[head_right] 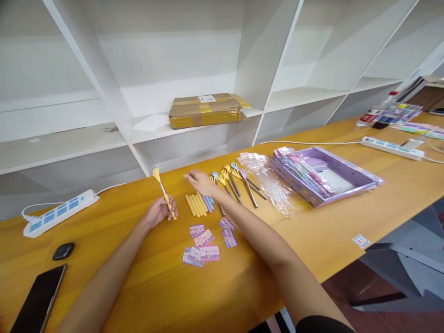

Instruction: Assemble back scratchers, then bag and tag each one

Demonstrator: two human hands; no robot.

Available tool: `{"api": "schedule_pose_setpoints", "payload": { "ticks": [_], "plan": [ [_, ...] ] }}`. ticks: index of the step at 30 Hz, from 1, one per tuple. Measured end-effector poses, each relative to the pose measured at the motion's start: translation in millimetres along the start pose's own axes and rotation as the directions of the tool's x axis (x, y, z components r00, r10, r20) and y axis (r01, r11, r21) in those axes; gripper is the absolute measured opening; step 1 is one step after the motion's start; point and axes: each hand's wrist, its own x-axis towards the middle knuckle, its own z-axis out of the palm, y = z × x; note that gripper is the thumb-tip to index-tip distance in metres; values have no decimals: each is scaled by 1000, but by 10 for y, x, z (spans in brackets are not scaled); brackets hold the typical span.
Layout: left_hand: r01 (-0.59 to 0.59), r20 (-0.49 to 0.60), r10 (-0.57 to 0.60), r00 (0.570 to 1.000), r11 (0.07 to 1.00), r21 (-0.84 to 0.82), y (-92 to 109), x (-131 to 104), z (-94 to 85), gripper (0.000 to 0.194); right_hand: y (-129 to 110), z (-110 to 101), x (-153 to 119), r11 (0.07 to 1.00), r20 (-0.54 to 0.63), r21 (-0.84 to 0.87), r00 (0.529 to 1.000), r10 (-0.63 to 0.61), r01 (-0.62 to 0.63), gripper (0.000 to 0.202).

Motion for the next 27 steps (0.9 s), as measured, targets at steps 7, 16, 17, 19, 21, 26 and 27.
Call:
{"api": "schedule_pose_setpoints", "payload": {
  "ticks": [7, 16, 17, 19, 21, 26, 27],
  "plan": [
    [-48, -107, 49, 993, 999, 13, -123, 112, -130, 14, 900, -897, -753, 885, -388, -338, 905, 177, -318, 29],
    [-9, -102, 29, 994, 981, 192, -242, 178, -114, 13, 1576, -1421, -1506, 476, -626, -457, 652, 428, -751, 54],
    [-8, -103, 30, 994, 979, 206, -246, 181, -119, 13, 1615, -1434, -1532, 450, -616, -461, 641, 458, -765, 58],
    [-2, -100, 26, 995, 973, 231, -251, 189, -132, 13, 1666, -1459, -1562, 414, -593, -479, 633, 498, -774, 62],
    [6, -94, 19, 995, 968, 252, -251, 198, -140, 13, 1680, -1492, -1573, 371, -587, -517, 635, 503, -772, 60],
    [7, -88, 18, 996, 959, 282, -233, 198, -124, 14, 1641, -1575, -1570, 371, -629, -497, 620, 469, -784, 46],
    [8, -88, 18, 996, 958, 288, -229, 193, -116, 14, 1635, -1586, -1565, 389, -629, -481, 618, 470, -786, 43]
  ]
}}
